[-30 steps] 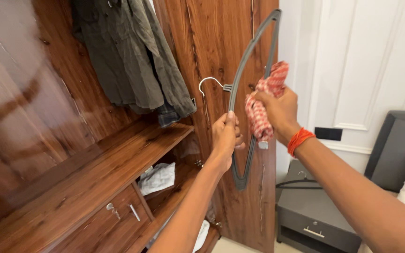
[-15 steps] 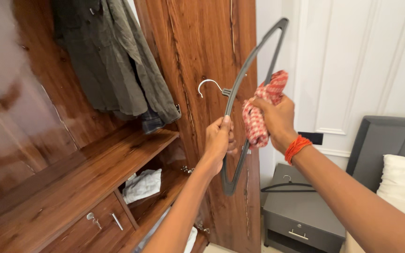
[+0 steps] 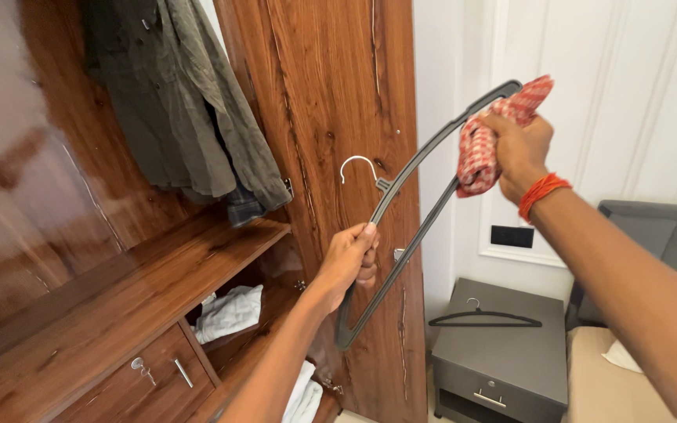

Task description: The person wipes a black hanger with a red and white cloth, then picks up a gray shirt from a bed and places it on the hanger. They adjust the shirt on the hanger and hang it inside a wooden wardrobe. The person repeats the wiping action on another hanger.

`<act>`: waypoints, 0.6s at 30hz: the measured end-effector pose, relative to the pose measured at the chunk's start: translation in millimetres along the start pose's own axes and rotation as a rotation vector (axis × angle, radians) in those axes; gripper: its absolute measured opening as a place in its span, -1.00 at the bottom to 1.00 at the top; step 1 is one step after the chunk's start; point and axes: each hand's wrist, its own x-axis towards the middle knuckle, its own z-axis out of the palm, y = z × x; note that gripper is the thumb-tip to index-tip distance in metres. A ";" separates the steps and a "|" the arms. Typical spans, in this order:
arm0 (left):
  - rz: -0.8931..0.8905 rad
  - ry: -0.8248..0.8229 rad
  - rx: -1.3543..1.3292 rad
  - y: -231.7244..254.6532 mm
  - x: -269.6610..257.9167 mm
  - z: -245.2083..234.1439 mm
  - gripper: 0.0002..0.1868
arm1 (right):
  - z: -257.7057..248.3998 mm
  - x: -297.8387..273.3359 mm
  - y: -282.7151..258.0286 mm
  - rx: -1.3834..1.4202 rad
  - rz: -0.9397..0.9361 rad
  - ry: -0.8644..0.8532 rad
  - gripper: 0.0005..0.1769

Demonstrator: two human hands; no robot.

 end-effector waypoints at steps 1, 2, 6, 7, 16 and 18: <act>-0.012 -0.002 0.010 -1.5 -3.1 -0.7 -0.59 | -4.0 4.1 -6.6 -0.010 0.005 0.011 -0.74; -0.031 -0.015 -0.013 -3.5 -5.2 -0.5 -0.59 | -7.0 5.2 -11.9 -0.021 0.009 0.022 -0.74; -0.060 -0.046 -0.098 -14.2 -13.7 2.9 -0.61 | -14.2 -2.9 -20.5 -0.101 0.047 -0.007 -0.76; -0.055 -0.049 -0.118 -17.2 -14.1 4.3 -0.62 | -14.1 -4.1 -18.6 -0.083 0.024 -0.028 -0.77; 0.030 0.079 -0.110 -22.9 -7.8 19.3 -0.62 | 7.9 -34.1 2.5 -0.180 -0.033 -0.046 -0.74; 0.050 0.119 -0.146 -19.7 -2.8 24.8 -0.63 | 18.3 -50.4 4.1 -0.208 -0.016 -0.068 -0.74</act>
